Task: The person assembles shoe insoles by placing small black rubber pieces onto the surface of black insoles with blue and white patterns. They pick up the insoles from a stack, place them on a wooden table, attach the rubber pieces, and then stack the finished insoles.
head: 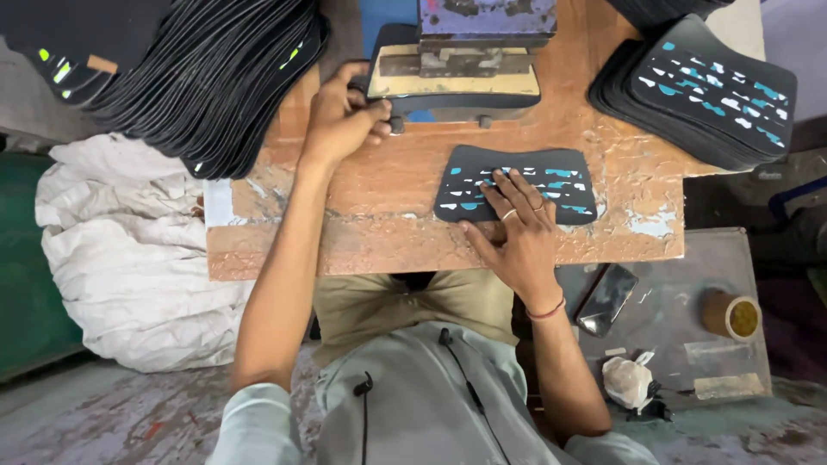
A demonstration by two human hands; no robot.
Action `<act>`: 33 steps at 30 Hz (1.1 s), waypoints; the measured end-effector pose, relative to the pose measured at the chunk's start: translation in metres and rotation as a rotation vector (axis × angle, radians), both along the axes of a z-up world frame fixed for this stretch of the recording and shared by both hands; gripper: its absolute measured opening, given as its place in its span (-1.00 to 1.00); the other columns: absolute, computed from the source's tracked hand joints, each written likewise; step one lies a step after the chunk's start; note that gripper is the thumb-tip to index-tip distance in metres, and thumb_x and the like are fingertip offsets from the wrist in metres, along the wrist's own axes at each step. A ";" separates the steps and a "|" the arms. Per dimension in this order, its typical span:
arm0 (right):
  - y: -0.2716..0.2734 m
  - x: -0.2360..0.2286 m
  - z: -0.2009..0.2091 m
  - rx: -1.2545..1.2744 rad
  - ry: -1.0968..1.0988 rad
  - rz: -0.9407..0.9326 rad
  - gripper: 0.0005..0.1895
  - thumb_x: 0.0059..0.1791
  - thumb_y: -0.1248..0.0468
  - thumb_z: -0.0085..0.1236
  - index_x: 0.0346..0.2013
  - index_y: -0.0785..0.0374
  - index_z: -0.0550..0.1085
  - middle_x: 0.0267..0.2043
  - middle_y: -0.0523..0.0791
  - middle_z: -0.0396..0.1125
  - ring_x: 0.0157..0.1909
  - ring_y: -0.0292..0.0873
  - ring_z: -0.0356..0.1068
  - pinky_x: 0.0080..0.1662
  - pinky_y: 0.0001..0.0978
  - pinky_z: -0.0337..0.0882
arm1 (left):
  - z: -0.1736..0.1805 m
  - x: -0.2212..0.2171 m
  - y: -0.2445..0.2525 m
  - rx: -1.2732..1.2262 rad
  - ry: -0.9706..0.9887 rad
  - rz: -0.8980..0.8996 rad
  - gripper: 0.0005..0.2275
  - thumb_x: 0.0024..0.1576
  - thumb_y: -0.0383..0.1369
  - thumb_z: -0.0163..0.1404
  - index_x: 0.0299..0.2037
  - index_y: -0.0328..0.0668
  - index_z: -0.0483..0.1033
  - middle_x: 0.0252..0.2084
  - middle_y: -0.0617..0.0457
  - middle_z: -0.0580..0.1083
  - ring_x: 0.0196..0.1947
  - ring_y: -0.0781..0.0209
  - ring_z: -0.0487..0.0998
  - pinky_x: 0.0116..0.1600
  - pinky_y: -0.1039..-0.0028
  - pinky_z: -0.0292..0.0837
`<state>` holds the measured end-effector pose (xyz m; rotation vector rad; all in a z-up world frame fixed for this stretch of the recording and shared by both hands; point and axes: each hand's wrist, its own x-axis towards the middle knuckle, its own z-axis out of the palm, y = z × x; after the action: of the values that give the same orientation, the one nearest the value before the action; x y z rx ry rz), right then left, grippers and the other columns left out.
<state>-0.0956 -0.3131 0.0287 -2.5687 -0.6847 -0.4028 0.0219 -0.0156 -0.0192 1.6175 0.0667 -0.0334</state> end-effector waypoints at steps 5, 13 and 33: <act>0.000 -0.001 -0.003 0.002 -0.012 -0.008 -0.45 -0.09 0.04 0.41 0.11 0.24 0.55 0.31 -0.02 0.36 0.40 0.04 0.26 0.25 -0.05 0.24 | 0.008 -0.028 -0.003 -0.077 0.203 0.018 -0.65 0.14 -0.63 0.06 0.16 -0.35 0.43 -0.36 0.00 0.60 -0.44 0.28 0.68 -0.41 0.52 0.59; -0.006 -0.001 -0.009 -0.001 -0.007 0.090 -0.50 -0.02 0.08 0.40 0.11 0.29 0.53 0.34 0.03 0.35 0.45 0.09 0.24 0.28 -0.02 0.22 | 0.020 -0.159 0.074 -0.043 0.209 -0.099 -0.70 0.21 -0.50 0.08 0.14 -0.29 0.43 -0.17 0.04 0.58 -0.25 0.31 0.64 -0.25 0.50 0.60; -0.014 -0.002 -0.014 0.026 0.011 0.080 -0.55 0.06 0.09 0.37 0.16 0.27 0.55 0.37 0.00 0.34 0.50 0.07 0.21 0.35 -0.05 0.17 | 0.023 -0.153 0.072 0.021 0.151 -0.097 -0.74 0.29 -0.51 -0.05 0.19 -0.26 0.43 -0.08 0.24 0.55 -0.13 0.51 0.49 -0.12 0.63 0.39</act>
<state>-0.0975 -0.3269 0.0151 -2.5082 -0.7709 -0.3689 -0.1315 0.0568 0.0042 1.6359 0.1055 -0.2302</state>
